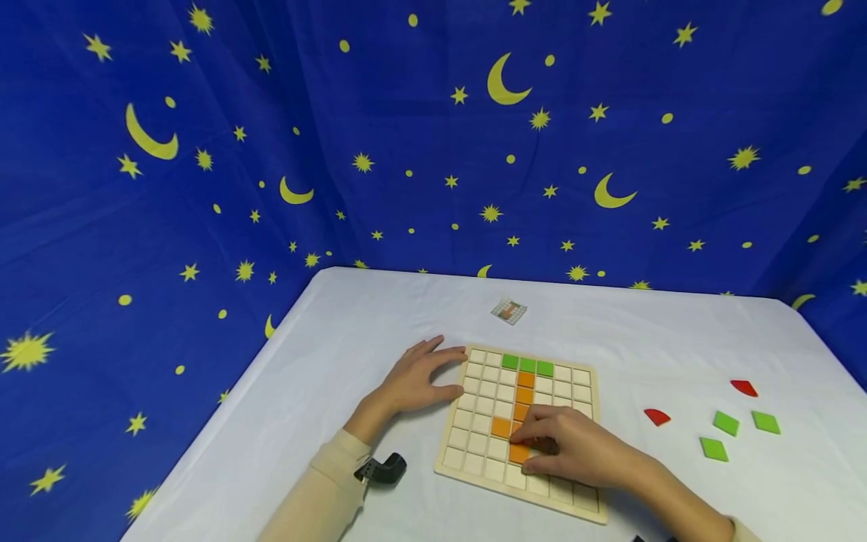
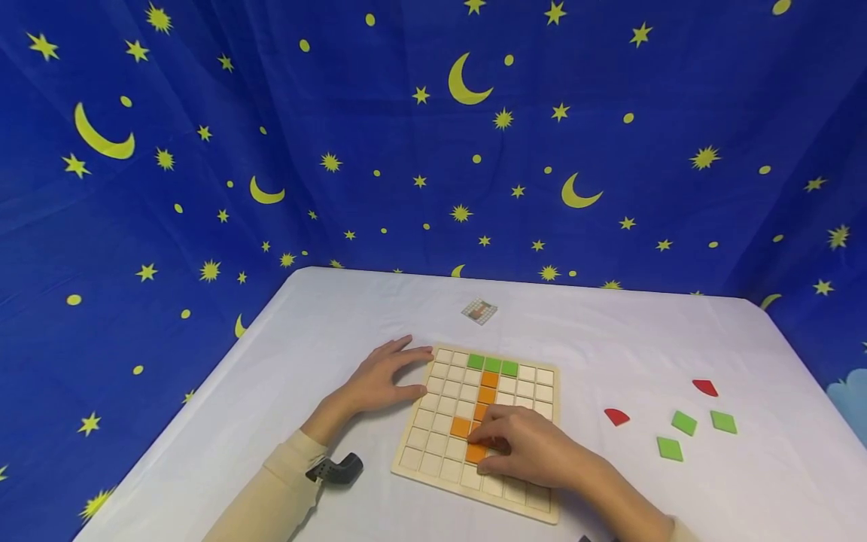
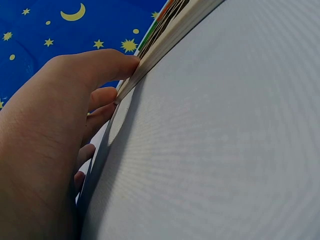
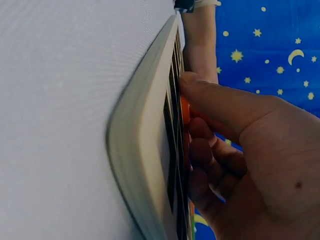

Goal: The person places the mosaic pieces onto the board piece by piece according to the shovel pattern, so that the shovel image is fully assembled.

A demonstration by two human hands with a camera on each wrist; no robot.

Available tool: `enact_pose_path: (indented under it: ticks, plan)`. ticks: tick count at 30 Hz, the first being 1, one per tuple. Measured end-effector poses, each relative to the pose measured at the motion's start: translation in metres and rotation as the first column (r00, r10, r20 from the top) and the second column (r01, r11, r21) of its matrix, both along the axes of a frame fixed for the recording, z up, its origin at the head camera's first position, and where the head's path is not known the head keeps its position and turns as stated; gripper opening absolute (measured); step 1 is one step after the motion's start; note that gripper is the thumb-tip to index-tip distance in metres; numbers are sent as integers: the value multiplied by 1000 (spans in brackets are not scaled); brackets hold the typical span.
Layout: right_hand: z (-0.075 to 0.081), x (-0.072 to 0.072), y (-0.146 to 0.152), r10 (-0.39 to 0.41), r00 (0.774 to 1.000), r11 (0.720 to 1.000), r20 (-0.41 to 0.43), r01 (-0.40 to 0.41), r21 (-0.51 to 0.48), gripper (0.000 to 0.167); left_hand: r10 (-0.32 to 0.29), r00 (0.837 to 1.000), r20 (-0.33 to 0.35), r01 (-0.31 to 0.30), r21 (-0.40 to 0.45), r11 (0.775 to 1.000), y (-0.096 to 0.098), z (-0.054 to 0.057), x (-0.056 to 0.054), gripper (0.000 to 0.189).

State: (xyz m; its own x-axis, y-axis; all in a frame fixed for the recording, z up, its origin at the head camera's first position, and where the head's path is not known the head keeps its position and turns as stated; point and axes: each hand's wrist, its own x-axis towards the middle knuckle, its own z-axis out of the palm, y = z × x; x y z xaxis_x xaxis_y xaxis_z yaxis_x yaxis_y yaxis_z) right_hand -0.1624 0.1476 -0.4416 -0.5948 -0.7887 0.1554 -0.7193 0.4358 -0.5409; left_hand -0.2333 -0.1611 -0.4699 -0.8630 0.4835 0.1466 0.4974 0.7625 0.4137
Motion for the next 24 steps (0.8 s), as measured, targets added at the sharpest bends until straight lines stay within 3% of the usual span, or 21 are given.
enact_pose_path:
  ticks: [15,24]
  plan:
    - [6,-1,1,13,1000,1000,24,-13,-7,24,2,1000,-12,-2,0,1000,-3,-2,0,61]
    - [16,-7,18,-54,996,998,69,53,17,23,-14,1000,-9,14,12,1000,0,-1,1,61]
